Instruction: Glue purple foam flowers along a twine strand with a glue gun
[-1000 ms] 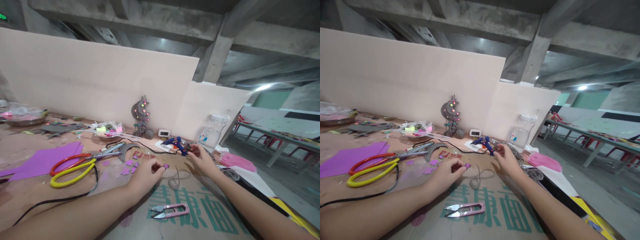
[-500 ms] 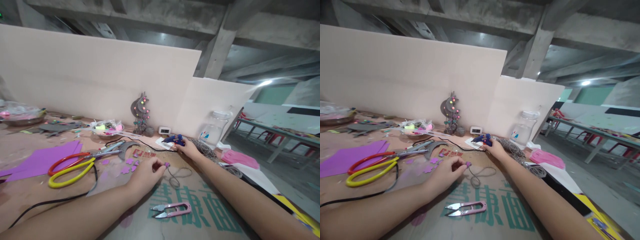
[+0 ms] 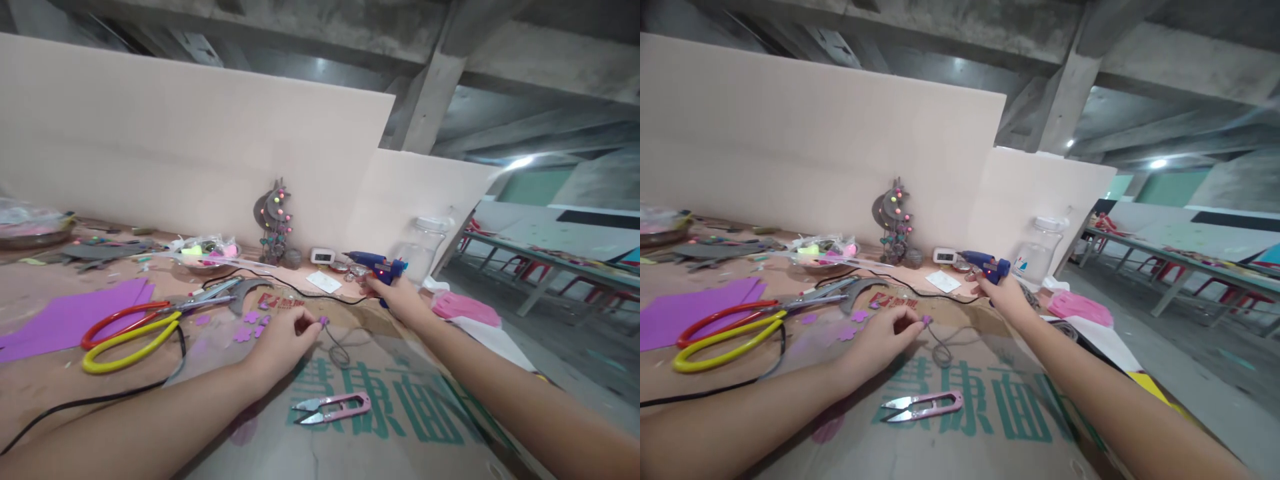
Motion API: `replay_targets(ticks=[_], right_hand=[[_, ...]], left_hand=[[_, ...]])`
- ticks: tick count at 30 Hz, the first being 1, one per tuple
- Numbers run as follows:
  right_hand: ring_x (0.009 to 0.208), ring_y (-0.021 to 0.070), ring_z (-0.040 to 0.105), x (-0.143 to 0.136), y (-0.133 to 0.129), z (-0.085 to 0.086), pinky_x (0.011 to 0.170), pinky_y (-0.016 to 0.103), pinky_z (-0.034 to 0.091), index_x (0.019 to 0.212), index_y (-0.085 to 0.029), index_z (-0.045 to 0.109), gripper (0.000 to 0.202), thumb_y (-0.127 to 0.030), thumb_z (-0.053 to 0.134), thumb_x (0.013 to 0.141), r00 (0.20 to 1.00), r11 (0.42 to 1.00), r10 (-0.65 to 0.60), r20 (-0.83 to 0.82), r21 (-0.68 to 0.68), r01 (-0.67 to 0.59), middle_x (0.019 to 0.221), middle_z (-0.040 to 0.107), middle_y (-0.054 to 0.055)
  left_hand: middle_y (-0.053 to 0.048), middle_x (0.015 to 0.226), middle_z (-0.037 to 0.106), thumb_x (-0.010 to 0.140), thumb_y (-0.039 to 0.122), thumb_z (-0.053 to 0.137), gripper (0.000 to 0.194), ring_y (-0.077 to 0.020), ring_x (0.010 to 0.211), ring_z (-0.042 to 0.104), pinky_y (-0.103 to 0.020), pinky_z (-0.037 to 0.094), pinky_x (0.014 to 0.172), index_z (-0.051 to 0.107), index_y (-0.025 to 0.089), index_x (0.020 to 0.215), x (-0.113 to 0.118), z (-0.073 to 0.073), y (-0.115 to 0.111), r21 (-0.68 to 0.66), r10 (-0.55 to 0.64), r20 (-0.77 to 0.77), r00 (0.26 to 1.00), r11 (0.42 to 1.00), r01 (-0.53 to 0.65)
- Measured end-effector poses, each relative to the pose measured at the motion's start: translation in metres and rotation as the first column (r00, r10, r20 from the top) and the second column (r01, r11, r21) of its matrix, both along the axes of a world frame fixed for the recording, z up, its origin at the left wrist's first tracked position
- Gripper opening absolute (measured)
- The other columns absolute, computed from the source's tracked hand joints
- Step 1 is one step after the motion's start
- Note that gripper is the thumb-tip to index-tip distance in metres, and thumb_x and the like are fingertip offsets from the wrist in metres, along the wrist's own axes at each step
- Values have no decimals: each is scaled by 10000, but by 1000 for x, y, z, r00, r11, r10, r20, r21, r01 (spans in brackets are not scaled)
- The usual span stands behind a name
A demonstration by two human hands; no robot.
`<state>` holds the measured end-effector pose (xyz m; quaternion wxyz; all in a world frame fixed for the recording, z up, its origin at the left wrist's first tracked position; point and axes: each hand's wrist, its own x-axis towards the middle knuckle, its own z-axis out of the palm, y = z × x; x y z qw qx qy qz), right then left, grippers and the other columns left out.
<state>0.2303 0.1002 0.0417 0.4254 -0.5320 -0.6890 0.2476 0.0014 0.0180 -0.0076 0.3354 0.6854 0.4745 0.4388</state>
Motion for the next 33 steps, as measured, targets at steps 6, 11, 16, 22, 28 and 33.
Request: replay_targets(ticks=[6,11,16,22,28,33], right_hand=[[597,168,605,-9,-60,-17,605,303,523,841,-146,589,274,-389,617,717,998,995,51,-41,88,-47,732,656,69],[748,204,628,-7,-90,-31,698,319,523,848,-194,602,233,-413,597,767,997,981,37,68,186,-49,805,663,65],[738,202,631,-9,-96,-33,680,306,513,822,-194,582,218,-407,577,777,989,980,129,75,144,-139,778,661,49],[652,161,566,-14,-101,-29,599,268,448,747,-172,575,220,-391,582,772,966,975,183,181,92,-202,703,603,24],[656,151,548,-12,-99,-30,607,255,424,825,-166,599,239,-394,603,756,957,982,155,244,65,-176,732,614,18],[708,166,573,-13,-98,-32,632,256,434,816,-168,602,229,-388,600,753,954,983,151,257,65,-173,783,635,29]], left_hand=[[3,621,581,797,420,503,289,-136,601,521,-227,356,547,562,162,682,0,-1,1,19,8,0,1000,1000,-8],[12,627,571,791,450,515,300,-133,603,517,-232,360,562,545,167,697,-1,-3,2,-10,12,-3,1000,1000,-12],[14,635,564,793,460,509,304,-137,615,511,-240,360,572,549,170,708,-2,-2,1,-5,15,-15,1000,1000,-15],[11,664,568,788,396,517,239,-149,655,527,-255,380,616,544,169,718,-4,-3,4,-1,41,-60,997,999,-41],[20,650,567,793,398,507,228,-147,636,527,-251,373,593,551,181,737,-5,-7,6,20,49,-71,996,999,-47],[20,645,566,791,413,507,244,-146,630,526,-250,369,584,557,181,733,-4,-7,5,20,59,-79,995,998,-58]])
